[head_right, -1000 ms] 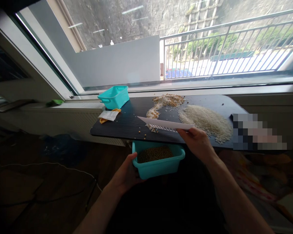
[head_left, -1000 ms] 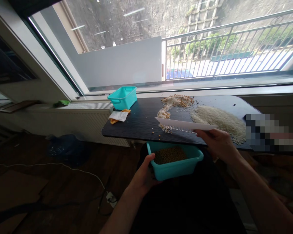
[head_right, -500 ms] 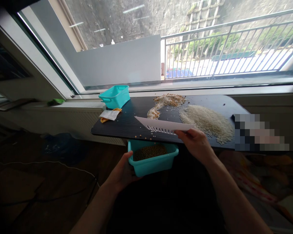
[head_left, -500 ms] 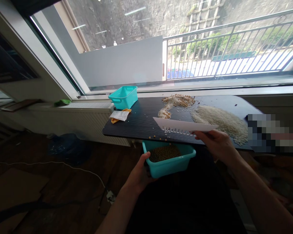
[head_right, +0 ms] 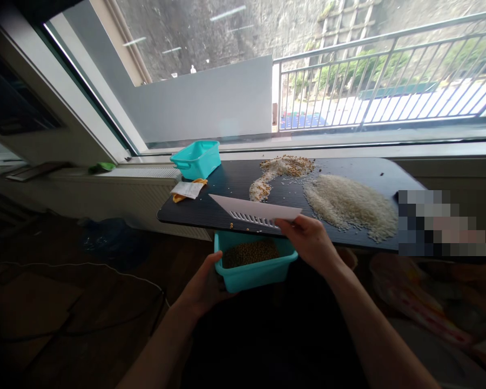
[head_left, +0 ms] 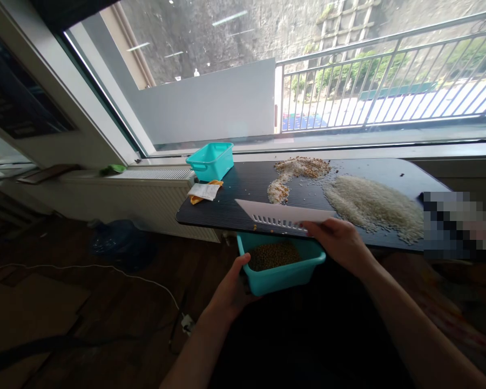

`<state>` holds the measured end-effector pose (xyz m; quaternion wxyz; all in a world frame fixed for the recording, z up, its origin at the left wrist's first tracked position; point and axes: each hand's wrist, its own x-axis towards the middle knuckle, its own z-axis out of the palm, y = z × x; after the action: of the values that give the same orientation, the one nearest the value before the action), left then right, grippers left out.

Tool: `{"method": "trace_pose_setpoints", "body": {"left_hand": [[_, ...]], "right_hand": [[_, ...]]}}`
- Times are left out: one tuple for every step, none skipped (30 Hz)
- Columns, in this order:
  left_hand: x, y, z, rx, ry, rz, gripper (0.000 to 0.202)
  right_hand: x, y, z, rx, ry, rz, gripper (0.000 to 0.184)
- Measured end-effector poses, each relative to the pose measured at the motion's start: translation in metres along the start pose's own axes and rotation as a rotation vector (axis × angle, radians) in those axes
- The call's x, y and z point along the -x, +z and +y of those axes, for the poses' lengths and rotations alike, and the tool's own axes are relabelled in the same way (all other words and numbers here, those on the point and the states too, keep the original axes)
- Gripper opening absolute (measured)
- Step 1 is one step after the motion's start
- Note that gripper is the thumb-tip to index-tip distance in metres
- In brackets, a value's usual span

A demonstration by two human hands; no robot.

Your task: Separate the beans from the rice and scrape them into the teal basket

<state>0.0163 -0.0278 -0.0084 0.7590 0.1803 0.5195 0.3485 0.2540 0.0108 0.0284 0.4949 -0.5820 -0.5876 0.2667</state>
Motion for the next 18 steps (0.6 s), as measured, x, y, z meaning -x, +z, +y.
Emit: {"method": "trace_pose_setpoints", "body": {"left_hand": [[0.001,-0.002,0.001,0.007,0.003,0.005,0.053],[0.001,-0.003,0.001,0.011,0.006,0.012,0.052],[0.002,-0.005,0.002,0.011,0.007,0.021,0.051],[0.002,-0.006,0.003,0.008,0.008,0.030,0.051],[0.003,-0.007,0.003,0.005,0.010,0.036,0.051],[0.003,-0.007,0.003,0.002,0.014,0.037,0.052],[0.003,-0.007,0.003,0.002,0.020,0.034,0.052],[0.003,-0.007,0.002,0.003,0.027,0.027,0.053],[0.002,-0.006,0.001,0.006,0.030,0.022,0.054],[0.001,-0.005,0.000,0.008,0.029,0.019,0.054],[0.001,-0.004,-0.001,0.008,0.025,0.019,0.055],[0.000,-0.002,-0.003,0.005,0.017,0.015,0.055],[-0.001,-0.001,-0.004,0.000,0.009,0.006,0.056],[-0.002,0.001,-0.006,-0.006,0.002,-0.005,0.057],[-0.002,0.002,-0.007,-0.011,-0.003,-0.018,0.057],[-0.003,0.004,-0.007,-0.015,-0.006,-0.028,0.058],[-0.003,0.005,-0.008,-0.016,-0.007,-0.034,0.059],[-0.003,0.006,-0.008,-0.015,-0.006,-0.037,0.059]], "right_hand": [[0.000,0.006,0.000,-0.010,-0.004,-0.014,0.032],[0.000,0.010,-0.001,-0.020,-0.006,-0.029,0.033],[0.001,0.013,-0.001,-0.027,-0.005,-0.043,0.033],[0.003,0.013,-0.001,-0.032,0.000,-0.053,0.033],[0.004,0.011,-0.001,-0.033,0.008,-0.056,0.033],[0.006,0.007,-0.002,-0.031,0.018,-0.049,0.032],[0.007,0.001,-0.002,-0.027,0.030,-0.029,0.032],[0.008,-0.006,-0.003,-0.022,0.042,0.003,0.031],[0.008,-0.012,-0.004,-0.017,0.053,0.046,0.030],[0.008,-0.018,-0.004,-0.013,0.065,0.092,0.030],[0.008,-0.022,-0.005,-0.010,0.076,0.138,0.030],[0.008,-0.025,-0.005,-0.008,0.086,0.179,0.031],[0.009,-0.027,-0.004,-0.006,0.096,0.212,0.031],[0.010,-0.027,-0.003,-0.005,0.105,0.238,0.031],[0.012,-0.026,-0.001,-0.002,0.115,0.256,0.031],[0.015,-0.025,0.001,0.001,0.126,0.272,0.031],[0.017,-0.023,0.003,0.004,0.138,0.288,0.031],[0.020,-0.023,0.006,0.008,0.152,0.305,0.031]]}}
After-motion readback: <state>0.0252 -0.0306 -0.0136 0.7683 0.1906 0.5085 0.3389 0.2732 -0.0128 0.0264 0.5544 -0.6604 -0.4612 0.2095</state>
